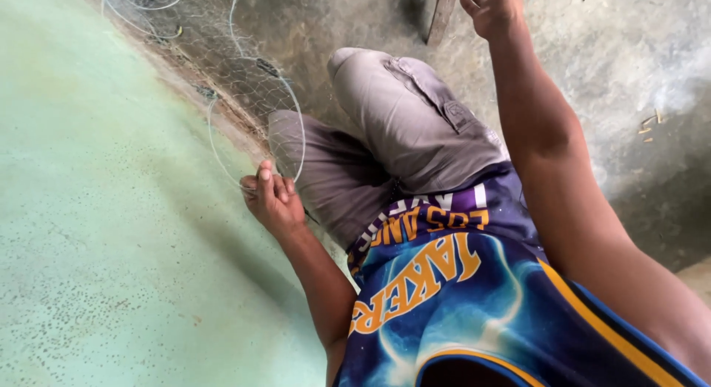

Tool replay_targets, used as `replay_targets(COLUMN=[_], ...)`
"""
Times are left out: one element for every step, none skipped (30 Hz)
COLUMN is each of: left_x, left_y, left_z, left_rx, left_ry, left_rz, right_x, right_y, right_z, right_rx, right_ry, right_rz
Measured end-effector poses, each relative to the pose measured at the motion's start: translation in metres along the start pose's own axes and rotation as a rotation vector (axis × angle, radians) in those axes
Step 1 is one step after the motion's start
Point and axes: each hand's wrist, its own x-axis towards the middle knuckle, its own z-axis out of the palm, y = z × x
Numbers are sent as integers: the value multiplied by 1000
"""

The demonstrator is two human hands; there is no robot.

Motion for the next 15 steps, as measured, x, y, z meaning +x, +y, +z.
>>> replay_targets(left_x=[-1,-6,-9,-11,-8,-5,-10,-8,-8,-7,-7,-6,-7,-4,-3], left_y=[1,2,5,7,7,6,5,7,7,8,7,7,6,3,1], left_z=[1,4,7,10,4,-3,-13,-15,-16,-17,-15,-12,-12,-10,-9], left_rx=[-9,-16,19,54,50,39,31,30,4,-23,-33,-45,-51,-56,-67], left_ry=[-22,-19,19,58,61,44,42,61,64,67,74,76,79,87,73], left_rz=[17,26,3,-21,-13,-5,-3,0,-8,-16,-7,-5,-11,-11,6], right_x=[-6,-13,-19,-25,-16,-7,-2,-1,-1,0,-16,-30,-48,-57,-67], right_y=[0,-1,-2,-2,-1,0,6,5,2,-1,-5,-10,-12,-12,-12], right_z=[12,18,28,38,40,43,40,43,44,46,48,49,45,39,33], right_rx=[63,59,-25,-107,-109,-58,-19,-33,32,97,89,58,25,16,17], right_ry=[15,4,74,144,134,164,196,189,249,309,296,279,272,269,270], right_rz=[36,35,-8,-52,-52,-79,-94,-83,-68,-54,-56,-25,8,8,9])
